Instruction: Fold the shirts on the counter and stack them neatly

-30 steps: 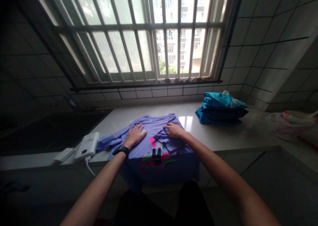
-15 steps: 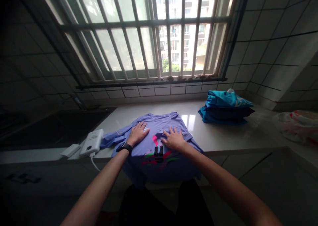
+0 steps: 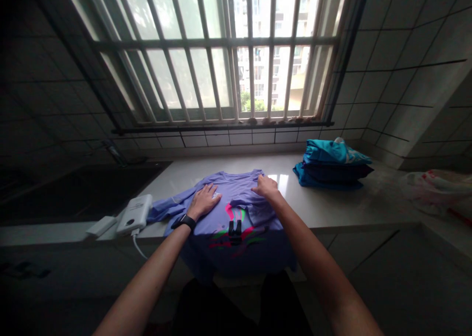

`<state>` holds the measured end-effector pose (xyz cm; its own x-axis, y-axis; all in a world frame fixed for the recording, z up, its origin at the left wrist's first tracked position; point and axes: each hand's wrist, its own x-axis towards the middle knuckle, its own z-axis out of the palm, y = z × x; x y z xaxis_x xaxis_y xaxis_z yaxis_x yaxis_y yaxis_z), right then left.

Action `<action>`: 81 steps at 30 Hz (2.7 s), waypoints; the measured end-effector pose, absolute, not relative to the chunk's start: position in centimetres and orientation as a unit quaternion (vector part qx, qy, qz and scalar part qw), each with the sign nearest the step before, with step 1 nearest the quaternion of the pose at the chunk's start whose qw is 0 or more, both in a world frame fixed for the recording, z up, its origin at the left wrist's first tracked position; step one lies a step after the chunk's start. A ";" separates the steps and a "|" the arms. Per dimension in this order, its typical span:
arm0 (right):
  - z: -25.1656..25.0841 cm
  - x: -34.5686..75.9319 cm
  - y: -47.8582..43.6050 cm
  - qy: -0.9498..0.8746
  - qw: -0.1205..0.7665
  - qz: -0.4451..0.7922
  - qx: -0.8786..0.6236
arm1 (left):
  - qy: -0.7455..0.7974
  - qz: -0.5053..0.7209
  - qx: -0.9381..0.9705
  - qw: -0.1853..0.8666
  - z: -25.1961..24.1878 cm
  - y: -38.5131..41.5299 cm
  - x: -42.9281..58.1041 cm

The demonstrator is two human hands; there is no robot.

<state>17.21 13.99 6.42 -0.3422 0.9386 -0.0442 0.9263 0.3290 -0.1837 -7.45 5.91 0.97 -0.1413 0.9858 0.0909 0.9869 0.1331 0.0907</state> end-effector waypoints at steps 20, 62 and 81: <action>5.4 19.2 13.2 -0.830 0.162 0.039 -0.531 | -0.756 -0.071 -0.650 -0.003 1.1 5.9 -7.2; 4.1 20.2 17.3 -0.727 0.149 -0.044 -0.669 | -0.755 -0.087 -0.651 -0.005 1.1 6.0 -7.0; 1.3 18.5 13.7 -0.825 0.026 0.040 -0.563 | -0.743 -0.086 -0.664 -0.002 1.9 4.9 -5.7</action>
<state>18.53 13.68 1.26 -0.3652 0.9309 -0.0014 0.9268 0.3634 -0.0948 -5.73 4.91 1.87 -0.1178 0.9868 0.1112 0.9862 0.1031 0.1297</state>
